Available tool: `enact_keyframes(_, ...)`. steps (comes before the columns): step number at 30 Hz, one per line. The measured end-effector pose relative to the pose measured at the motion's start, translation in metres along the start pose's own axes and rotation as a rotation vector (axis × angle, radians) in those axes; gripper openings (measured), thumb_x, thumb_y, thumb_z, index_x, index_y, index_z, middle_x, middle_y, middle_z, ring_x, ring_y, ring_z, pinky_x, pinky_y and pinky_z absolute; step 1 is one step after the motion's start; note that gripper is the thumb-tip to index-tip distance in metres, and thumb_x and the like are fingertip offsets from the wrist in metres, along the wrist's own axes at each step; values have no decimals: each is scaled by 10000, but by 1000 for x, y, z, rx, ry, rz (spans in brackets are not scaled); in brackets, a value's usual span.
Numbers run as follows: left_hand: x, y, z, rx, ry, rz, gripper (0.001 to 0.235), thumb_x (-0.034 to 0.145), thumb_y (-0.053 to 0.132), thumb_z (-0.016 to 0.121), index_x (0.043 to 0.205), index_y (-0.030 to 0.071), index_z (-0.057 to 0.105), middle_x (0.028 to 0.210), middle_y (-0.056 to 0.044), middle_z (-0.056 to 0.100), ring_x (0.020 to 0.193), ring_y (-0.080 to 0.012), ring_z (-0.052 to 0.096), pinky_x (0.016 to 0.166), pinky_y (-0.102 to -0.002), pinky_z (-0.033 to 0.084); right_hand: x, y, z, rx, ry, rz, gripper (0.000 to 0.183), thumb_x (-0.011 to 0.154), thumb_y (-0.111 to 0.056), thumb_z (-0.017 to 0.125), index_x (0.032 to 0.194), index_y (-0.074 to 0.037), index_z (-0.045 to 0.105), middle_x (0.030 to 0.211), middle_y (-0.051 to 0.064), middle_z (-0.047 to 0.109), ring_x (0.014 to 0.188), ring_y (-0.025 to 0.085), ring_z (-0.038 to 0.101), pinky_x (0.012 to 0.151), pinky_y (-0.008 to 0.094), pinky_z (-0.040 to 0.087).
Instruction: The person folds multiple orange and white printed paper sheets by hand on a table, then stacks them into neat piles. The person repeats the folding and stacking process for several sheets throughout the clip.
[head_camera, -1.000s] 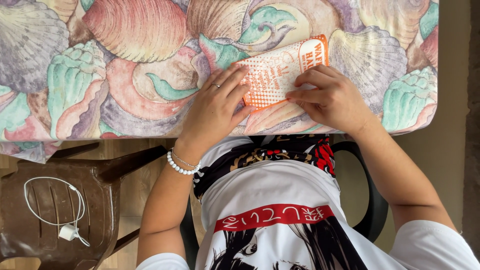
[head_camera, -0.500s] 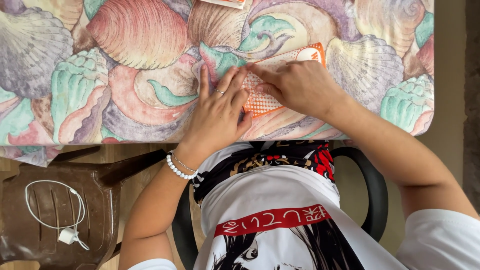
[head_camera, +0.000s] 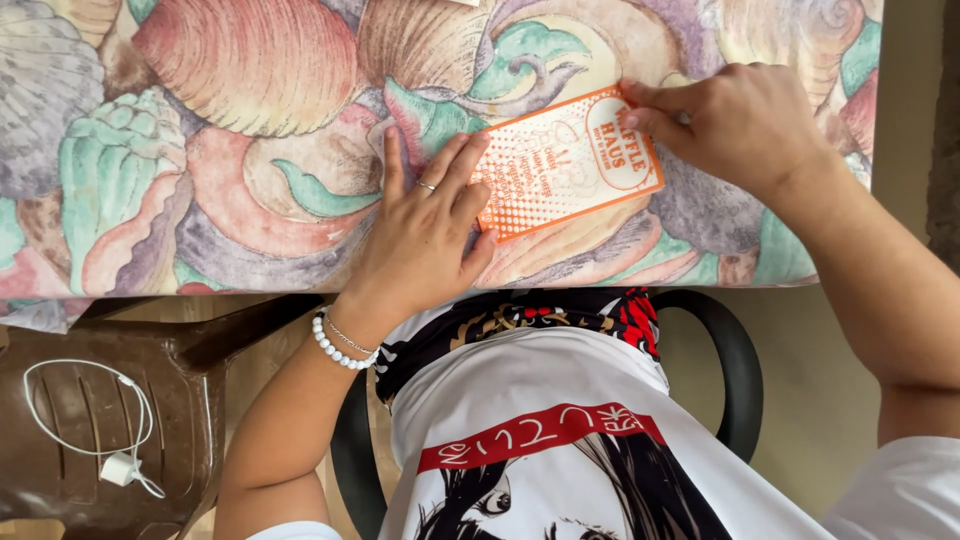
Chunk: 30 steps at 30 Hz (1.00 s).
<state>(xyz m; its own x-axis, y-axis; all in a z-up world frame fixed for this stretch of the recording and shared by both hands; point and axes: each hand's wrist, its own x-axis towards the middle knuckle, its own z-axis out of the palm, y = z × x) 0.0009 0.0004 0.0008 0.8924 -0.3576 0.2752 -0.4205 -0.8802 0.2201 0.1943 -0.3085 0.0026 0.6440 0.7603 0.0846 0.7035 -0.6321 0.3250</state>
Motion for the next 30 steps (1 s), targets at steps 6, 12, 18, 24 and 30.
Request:
enact_keyframes(6,3,-1,-3,31,29,23,327,956,340,605,1058,30,619,1532,-241,508,1437,-347,466,1154,-779,161,2,2,-12,200,2,-16,411,1063,-552,638,1381,-337,786,655,3,706,630,284,711,530,427,526)
enact_keyframes(12,8,-2,-8,-6,58,33,327,931,341,628,1059,43,588,1466,-209,558,1346,-341,530,1150,-776,157,-28,-27,-42,730,224,-306,226,936,-121,836,1146,-40,808,1055,109,722,835,224,708,719,356,618)
enact_keyframes(18,6,-6,-6,-47,41,46,353,945,364,634,1096,50,579,1503,-194,514,1388,-344,488,1177,-739,182,-56,-50,-27,532,345,-354,189,1018,64,600,1140,42,744,1149,139,713,961,317,673,822,388,589)
enact_keyframes(24,5,-4,-5,-10,28,30,372,953,380,618,1105,45,567,1554,-225,489,1402,-358,507,1175,-735,173,-61,-54,-18,495,372,-337,188,1050,39,570,1166,63,716,1146,157,704,968,340,681,853,413,590)
enact_keyframes(30,11,5,-13,66,12,21,405,851,325,602,1150,53,613,1516,-220,539,1354,-335,533,1156,-746,206,-43,-47,-33,611,183,-374,176,967,-34,581,1101,-25,695,1143,113,698,997,342,667,920,436,538)
